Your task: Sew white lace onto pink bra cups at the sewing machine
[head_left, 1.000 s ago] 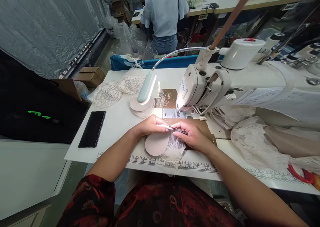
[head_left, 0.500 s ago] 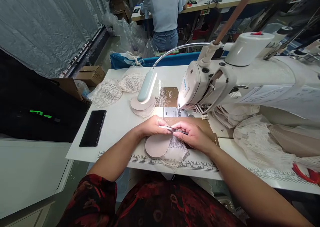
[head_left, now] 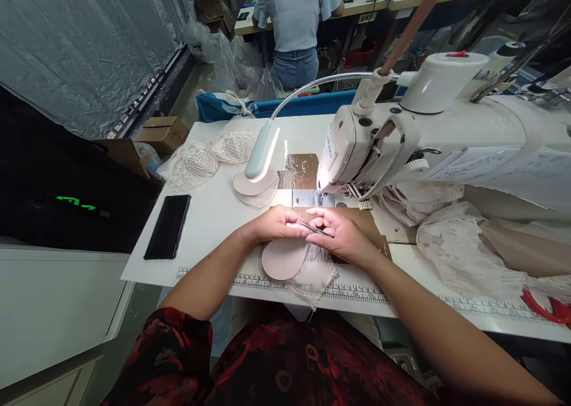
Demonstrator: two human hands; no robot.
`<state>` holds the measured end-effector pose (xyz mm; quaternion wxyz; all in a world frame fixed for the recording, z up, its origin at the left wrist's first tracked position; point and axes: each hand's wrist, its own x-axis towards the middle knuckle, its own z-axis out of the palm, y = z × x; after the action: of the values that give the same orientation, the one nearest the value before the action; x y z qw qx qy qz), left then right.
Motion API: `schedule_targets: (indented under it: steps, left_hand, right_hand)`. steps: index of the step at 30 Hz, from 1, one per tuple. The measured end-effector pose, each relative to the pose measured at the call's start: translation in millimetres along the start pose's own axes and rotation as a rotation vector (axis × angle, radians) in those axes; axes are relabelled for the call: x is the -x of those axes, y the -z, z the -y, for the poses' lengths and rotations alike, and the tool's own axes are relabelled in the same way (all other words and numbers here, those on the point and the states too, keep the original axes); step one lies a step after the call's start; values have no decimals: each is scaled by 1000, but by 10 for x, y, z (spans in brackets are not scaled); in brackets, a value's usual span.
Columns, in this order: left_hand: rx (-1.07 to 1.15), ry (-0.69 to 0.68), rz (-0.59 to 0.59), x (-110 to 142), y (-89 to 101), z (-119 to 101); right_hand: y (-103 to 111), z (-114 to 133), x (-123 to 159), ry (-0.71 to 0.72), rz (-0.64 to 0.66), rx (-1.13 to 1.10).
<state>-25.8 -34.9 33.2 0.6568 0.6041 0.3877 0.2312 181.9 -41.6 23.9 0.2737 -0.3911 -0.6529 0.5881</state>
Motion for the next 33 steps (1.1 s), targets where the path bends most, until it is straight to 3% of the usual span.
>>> schedule_targets:
  steps: [3,6,9,14,17,20,22,24,27,30,33]
  left_hand:
    - [-41,-7,145,87,122,-72]
    - [-62,38,157,207,238,-136]
    - [-84,13,97,254,251,-136]
    - [-221,-78,-20,202,79,-89]
    - [-317,-155,-149,268,29,-137]
    - [-318,-88,-287,421,76,-200]
    - [-280,40,-269,509,116,-209]
    - [-188,149,-146,543,115,-181]
    - [78,199,-32,480,1,-103]
    - [297,146,-90,351,-189,-34]
    - [366,108,-190,254,-336,9]
  right_hand:
    - [22,60,15,13,35,205]
    - [86,77,28,12,26,352]
    - [118,61,27,43,58,366]
    - [48,64,15,44,57,261]
    - [34,80,35,64,68,306]
    - [56,92,75,95,59,263]
    - [70,91,101,123,63,204]
    - [76,83,119,147,64,162]
    - [72,72,133,163,80,139]
    - [68,78,139,166,128,158]
    - [76,81,139,138,148,161]
